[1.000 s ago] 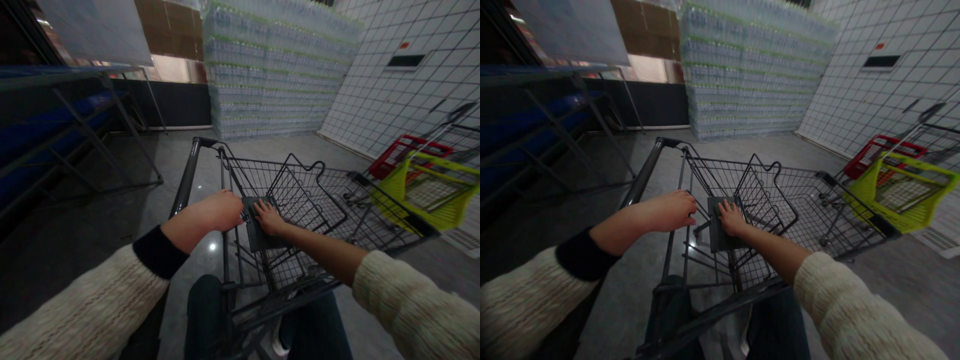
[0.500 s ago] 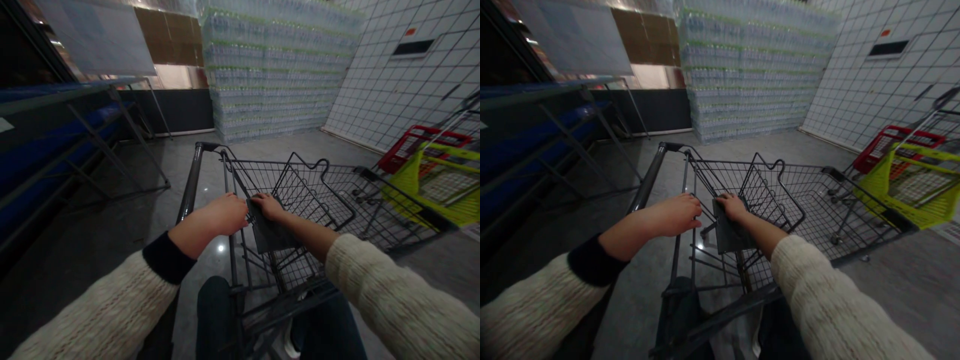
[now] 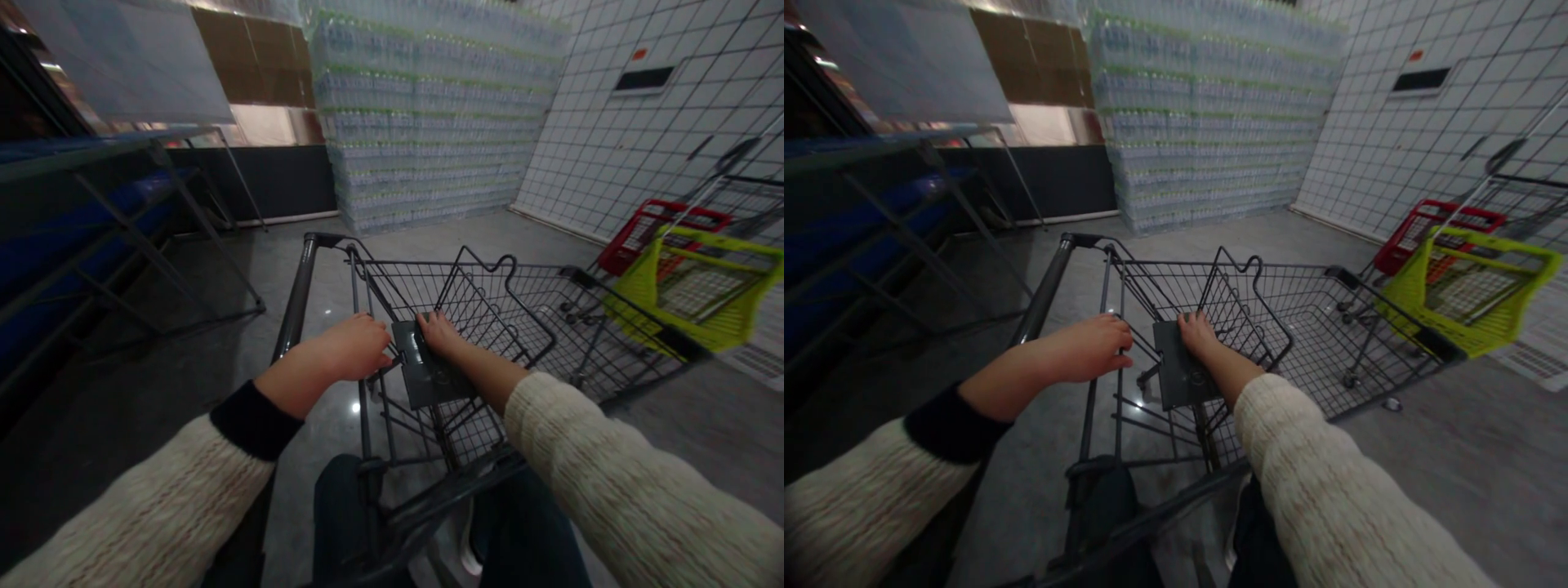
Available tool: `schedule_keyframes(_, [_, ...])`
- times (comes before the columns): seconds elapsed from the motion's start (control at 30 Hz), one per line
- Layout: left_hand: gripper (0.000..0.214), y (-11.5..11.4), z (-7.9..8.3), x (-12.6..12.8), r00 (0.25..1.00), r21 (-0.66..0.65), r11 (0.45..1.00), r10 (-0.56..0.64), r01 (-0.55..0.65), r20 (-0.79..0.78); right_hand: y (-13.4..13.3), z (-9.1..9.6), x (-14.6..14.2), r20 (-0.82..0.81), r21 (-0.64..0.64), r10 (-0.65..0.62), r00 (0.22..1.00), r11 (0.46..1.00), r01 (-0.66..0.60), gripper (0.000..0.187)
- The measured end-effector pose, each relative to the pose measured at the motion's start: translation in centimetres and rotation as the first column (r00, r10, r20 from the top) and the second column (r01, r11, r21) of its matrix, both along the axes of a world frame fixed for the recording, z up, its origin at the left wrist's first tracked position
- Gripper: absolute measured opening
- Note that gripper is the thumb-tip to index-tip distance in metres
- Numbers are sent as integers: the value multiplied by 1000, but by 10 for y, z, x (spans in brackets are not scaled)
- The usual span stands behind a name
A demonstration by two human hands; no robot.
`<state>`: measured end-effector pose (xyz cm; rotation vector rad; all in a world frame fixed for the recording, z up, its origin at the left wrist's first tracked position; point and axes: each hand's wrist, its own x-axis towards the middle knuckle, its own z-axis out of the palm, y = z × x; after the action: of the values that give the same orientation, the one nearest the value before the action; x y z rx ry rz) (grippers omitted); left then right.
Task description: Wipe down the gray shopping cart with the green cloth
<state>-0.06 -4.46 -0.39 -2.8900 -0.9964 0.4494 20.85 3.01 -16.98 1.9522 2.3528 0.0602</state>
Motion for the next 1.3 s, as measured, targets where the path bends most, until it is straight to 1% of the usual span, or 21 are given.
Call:
schedule_keyframes(0.1, [29, 2, -1, -1, 1000, -9, 1000, 9, -9, -11, 1, 5, -2, 22, -42, 19, 1000, 999, -18, 40])
schedule_keyframes(0.2, [28, 3, -1, 0, 1000, -10, 1000, 17, -16, 4, -10, 12, -3, 52, -77, 59, 997, 995, -55, 34])
schedule_keyframes(0.27, [28, 2, 0, 0, 1000, -10, 1000, 17, -17, 14, -27, 16, 0, 73, -100, 89, 993, 992, -81, 33])
schedule_keyframes(0.4, [25, 0, 3, 2, 1000, -18, 1000, 25, -24, 14, -76, 19, 9, 106, -164, 157, 982, 977, -139, 30])
schedule_keyframes(0.47, [24, -1, 5, 3, 999, -27, 999, 33, -33, 5, -98, 21, 15, 97, -218, 190, 977, 962, -166, 34])
schedule_keyframes(0.53, [25, -1, 6, 4, 999, -28, 999, 38, -38, -10, -111, 21, 19, 56, -250, 198, 979, 952, -179, 37])
schedule_keyframes(0.63, [26, 0, 4, 4, 999, -15, 999, 33, -33, -12, -116, 18, 25, -27, -229, 148, 989, 962, -150, 43])
schedule_keyframes(0.73, [24, 1, 2, 3, 999, -12, 999, 31, -30, 11, -114, 8, 29, -76, -267, 107, 991, 956, -123, 67])
schedule_keyframes(0.8, [23, 2, 1, 3, 999, -16, 999, 36, -35, 29, -113, 5, 30, -72, -272, 118, 990, 953, -133, 74])
schedule_keyframes(0.87, [21, 1, 2, 3, 998, -20, 999, 50, -49, 41, -108, 8, 28, -40, -256, 135, 990, 956, -141, 69])
schedule_keyframes(0.9, [21, 1, 3, 3, 997, -23, 998, 56, -55, 46, -103, 14, 27, -23, -252, 143, 989, 957, -144, 62])
schedule_keyframes(0.97, [20, 0, 3, 3, 996, -28, 997, 67, -66, 50, -87, 31, 23, 2, -217, 155, 988, 964, -151, 46])
schedule_keyframes(1.0, [20, 0, 4, 3, 996, -31, 997, 70, -68, 51, -76, 41, 21, 9, -174, 155, 988, 973, -151, 42])
schedule_keyframes(1.07, [21, 0, 3, 3, 997, -30, 998, 64, -63, 46, -50, 62, 20, 19, -34, 119, 993, 992, -118, 40])
schedule_keyframes(1.13, [23, 0, 2, 3, 998, -20, 999, 46, -46, 31, -26, 74, 23, 46, 97, 56, 997, 993, -60, 40])
schedule_keyframes(1.17, [25, 0, 2, 2, 999, -14, 999, 35, -34, 23, -17, 76, 27, 71, 141, 34, 997, 989, -44, 40])
schedule_keyframes(1.23, [28, 0, 1, 2, 1000, 0, 1000, 19, -19, 11, -4, 71, 36, 132, 187, 32, 991, 981, -56, 41])
schedule_keyframes(1.3, [30, 0, 0, 2, 1000, 12, 1000, 16, -16, 3, 2, 59, 44, 194, 168, 95, 976, 977, -128, 42])
